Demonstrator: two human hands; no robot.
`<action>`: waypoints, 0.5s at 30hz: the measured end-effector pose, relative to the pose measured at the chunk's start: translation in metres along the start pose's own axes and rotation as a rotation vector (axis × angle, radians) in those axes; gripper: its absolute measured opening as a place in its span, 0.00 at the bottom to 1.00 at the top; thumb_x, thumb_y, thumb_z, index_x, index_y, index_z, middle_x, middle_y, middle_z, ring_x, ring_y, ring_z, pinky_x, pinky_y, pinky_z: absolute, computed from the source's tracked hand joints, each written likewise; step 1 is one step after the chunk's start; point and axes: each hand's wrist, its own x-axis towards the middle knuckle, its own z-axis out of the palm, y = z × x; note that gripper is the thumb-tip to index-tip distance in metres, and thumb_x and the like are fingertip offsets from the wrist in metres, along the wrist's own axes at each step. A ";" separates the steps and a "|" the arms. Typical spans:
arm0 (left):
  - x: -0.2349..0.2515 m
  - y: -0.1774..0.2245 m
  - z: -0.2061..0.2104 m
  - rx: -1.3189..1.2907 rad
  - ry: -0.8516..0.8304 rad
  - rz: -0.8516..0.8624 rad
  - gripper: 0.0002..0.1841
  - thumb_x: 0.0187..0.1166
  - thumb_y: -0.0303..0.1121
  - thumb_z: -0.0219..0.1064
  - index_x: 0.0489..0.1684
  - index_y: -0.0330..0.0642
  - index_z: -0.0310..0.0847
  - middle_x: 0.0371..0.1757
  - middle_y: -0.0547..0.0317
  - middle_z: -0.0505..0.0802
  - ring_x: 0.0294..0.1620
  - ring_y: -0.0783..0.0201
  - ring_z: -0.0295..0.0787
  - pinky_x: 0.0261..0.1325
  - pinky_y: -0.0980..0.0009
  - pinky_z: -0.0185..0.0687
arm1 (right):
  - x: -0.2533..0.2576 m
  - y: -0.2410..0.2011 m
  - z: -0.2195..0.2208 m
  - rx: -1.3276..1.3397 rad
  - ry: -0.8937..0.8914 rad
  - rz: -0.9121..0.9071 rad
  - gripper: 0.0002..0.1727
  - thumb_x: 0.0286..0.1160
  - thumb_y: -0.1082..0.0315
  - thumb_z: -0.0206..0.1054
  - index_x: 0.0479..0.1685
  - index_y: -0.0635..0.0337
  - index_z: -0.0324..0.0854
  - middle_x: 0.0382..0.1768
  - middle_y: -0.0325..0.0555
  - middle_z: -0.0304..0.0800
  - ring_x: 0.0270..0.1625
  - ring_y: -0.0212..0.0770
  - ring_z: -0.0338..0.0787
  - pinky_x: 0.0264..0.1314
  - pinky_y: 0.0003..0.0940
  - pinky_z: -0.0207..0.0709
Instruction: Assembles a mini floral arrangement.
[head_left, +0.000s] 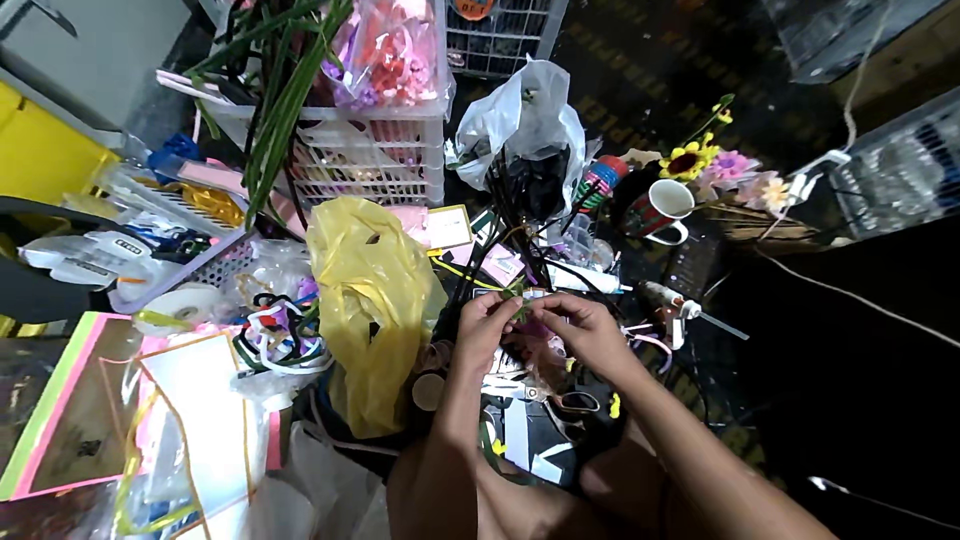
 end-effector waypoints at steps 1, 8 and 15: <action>0.000 0.001 -0.001 0.001 -0.040 -0.026 0.05 0.82 0.22 0.63 0.41 0.33 0.86 0.32 0.60 0.89 0.31 0.73 0.83 0.39 0.78 0.82 | 0.003 0.000 -0.007 -0.091 -0.015 -0.070 0.11 0.81 0.68 0.65 0.53 0.63 0.88 0.47 0.43 0.93 0.48 0.29 0.90 0.57 0.30 0.85; -0.002 0.002 -0.003 0.088 -0.273 -0.055 0.04 0.81 0.21 0.63 0.39 0.34 0.84 0.33 0.64 0.89 0.33 0.76 0.83 0.42 0.78 0.81 | 0.040 -0.015 -0.052 -0.615 -0.373 -0.660 0.11 0.82 0.65 0.64 0.45 0.60 0.91 0.43 0.46 0.94 0.51 0.45 0.93 0.60 0.41 0.85; -0.003 -0.003 0.002 0.161 -0.335 0.034 0.03 0.80 0.21 0.63 0.40 0.34 0.83 0.32 0.66 0.88 0.32 0.79 0.82 0.41 0.80 0.80 | 0.048 -0.041 -0.062 -0.713 -0.671 -0.446 0.10 0.78 0.66 0.64 0.39 0.63 0.88 0.34 0.48 0.90 0.41 0.46 0.92 0.45 0.47 0.86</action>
